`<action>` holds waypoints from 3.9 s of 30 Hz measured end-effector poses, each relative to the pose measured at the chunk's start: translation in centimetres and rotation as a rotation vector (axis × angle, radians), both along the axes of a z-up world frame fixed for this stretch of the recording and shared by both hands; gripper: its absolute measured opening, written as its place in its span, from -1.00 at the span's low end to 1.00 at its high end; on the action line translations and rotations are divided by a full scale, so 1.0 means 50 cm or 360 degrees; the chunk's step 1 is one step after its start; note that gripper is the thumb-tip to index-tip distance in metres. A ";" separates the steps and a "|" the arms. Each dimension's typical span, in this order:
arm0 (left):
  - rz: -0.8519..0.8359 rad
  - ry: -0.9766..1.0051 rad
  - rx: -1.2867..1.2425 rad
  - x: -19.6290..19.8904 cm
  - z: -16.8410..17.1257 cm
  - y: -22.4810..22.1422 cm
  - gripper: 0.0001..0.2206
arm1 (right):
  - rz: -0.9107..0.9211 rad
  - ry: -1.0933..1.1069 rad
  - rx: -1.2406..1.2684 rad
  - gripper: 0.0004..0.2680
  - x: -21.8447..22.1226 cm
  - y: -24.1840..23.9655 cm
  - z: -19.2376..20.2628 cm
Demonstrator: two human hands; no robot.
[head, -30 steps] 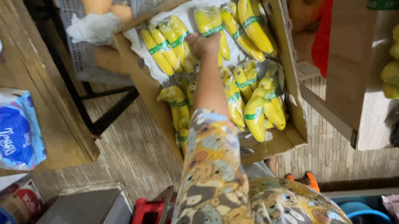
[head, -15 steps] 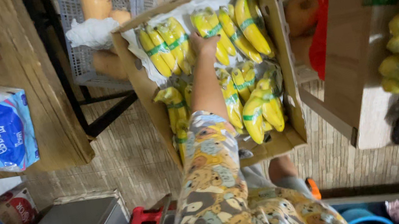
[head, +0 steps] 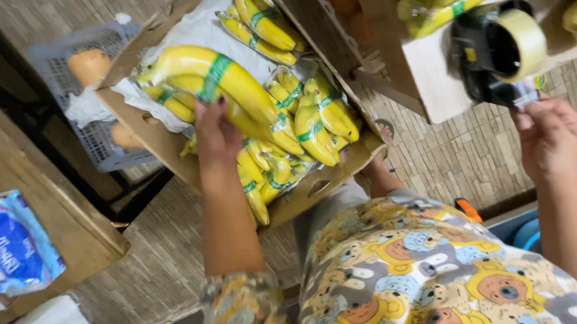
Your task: The person wraps individual bunches of bananas with plastic tape and places them into a cardboard box, handling several bunches one by one.
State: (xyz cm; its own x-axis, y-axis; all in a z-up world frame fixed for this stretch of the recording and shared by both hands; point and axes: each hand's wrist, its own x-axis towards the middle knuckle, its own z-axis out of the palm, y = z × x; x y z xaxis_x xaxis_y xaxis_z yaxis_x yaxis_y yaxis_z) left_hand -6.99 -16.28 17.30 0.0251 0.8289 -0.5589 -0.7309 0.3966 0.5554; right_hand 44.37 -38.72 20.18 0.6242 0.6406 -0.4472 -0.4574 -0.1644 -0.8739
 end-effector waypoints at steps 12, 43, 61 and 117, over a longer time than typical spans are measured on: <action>-0.0887 -0.1438 0.0275 0.332 0.274 -0.264 -0.74 | 0.0675 -0.0765 -0.0087 -0.91 0.048 0.016 -0.075; -0.0578 0.0308 0.1133 0.479 0.546 -0.376 -0.12 | 0.0667 -0.0018 0.0927 -0.38 -0.277 0.039 0.541; -0.0507 0.0384 0.1097 0.465 0.563 -0.406 -0.22 | 0.0831 -0.0648 0.0711 -0.67 -0.266 0.045 0.503; -0.0800 -0.0110 0.0125 0.411 0.497 -0.363 -0.37 | 0.0801 -0.1401 -0.0239 -0.87 -0.009 0.114 0.025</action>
